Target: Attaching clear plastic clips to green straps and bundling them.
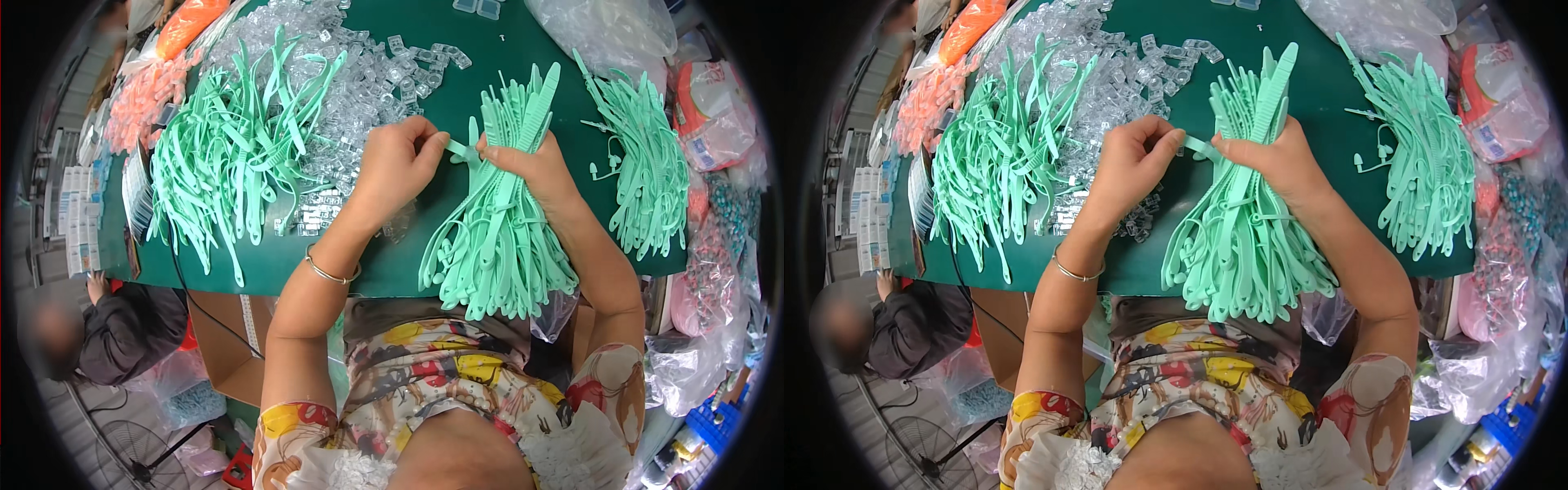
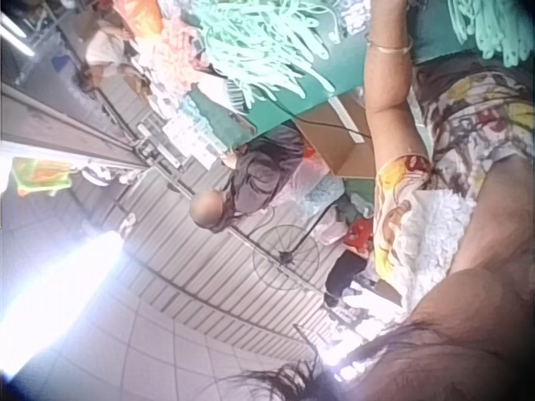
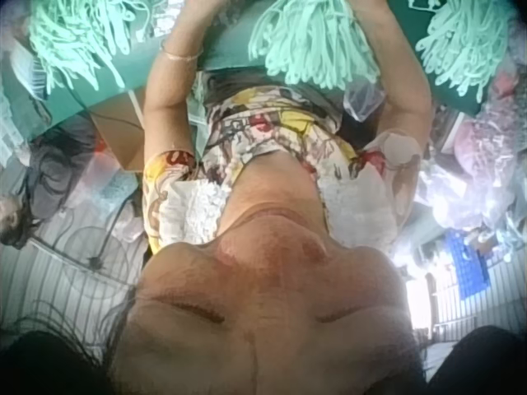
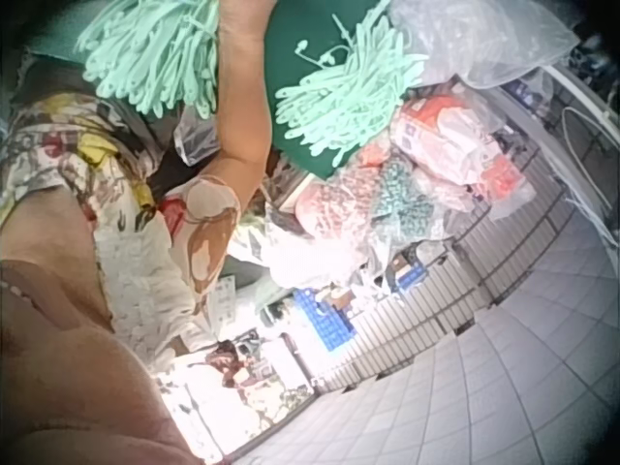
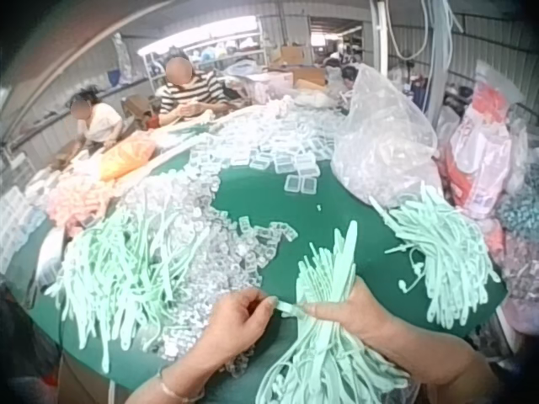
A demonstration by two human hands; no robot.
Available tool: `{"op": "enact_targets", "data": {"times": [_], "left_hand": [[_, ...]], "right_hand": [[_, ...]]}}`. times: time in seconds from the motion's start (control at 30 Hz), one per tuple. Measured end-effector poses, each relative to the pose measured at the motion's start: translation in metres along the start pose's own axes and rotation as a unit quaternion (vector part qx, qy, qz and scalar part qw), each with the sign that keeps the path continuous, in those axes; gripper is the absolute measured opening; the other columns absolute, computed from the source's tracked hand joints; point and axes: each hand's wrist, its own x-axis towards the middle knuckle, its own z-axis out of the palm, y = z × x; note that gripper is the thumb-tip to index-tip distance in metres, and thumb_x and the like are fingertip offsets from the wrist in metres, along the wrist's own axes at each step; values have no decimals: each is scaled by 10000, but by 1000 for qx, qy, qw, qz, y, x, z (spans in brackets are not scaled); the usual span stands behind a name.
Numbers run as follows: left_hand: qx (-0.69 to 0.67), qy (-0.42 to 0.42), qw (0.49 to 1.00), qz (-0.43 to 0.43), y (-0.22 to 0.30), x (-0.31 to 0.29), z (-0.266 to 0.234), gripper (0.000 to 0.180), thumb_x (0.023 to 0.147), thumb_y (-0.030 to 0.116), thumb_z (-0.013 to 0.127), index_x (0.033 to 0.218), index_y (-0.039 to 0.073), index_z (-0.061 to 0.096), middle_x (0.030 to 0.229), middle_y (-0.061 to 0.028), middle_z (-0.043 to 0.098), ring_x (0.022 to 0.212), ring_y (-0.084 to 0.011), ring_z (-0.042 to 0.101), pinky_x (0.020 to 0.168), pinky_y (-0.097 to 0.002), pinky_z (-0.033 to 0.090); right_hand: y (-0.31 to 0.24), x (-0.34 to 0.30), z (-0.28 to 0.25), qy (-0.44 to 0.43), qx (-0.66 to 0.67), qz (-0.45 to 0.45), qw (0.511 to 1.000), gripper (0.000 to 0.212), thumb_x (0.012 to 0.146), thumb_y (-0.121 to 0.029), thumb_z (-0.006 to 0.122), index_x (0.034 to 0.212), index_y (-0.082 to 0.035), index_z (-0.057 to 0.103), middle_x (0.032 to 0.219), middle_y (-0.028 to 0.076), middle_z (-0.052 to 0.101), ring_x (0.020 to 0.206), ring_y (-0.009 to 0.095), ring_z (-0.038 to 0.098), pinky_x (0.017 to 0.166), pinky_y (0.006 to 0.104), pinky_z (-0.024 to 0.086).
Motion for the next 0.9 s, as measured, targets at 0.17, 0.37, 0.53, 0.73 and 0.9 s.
{"op": "enact_targets", "data": {"times": [0.17,0.37,0.53,0.73,0.9], "left_hand": [[53,51,996,54,-2,10,7,128,810,113,625,807,-14,615,609,-56,574,504,-90,476,481,-246,392],[88,49,988,118,-1,10,-7,135,726,57,661,858,43,635,809,-81,591,657,-187,560,569,-299,442],[280,-8,943,181,2,3,-12,204,665,76,696,861,75,640,843,-67,579,781,-268,554,681,-362,438],[275,-3,939,205,1,4,-8,215,676,71,698,883,80,643,807,-54,589,735,-227,560,671,-342,435],[-202,-65,977,-11,-1,4,-5,208,803,21,638,1007,6,605,881,-36,636,798,-84,585,680,-210,461]], "right_hand": [[-5,-1,-1,-7,39,31,999,317,698,-95,672,981,22,591,843,93,626,770,154,606,723,282,483],[-7,2,-4,-31,21,44,998,290,695,-115,667,942,18,592,798,86,613,723,141,590,674,267,469],[-6,5,-3,-36,4,35,999,235,697,-122,673,882,0,595,746,65,606,680,128,582,636,255,466],[-6,5,-3,-35,3,40,999,220,724,-151,691,863,-10,595,723,56,598,655,118,575,603,244,464],[-8,5,1,-24,86,66,994,221,738,-135,680,891,-6,588,725,62,595,637,121,574,602,245,472]]}}
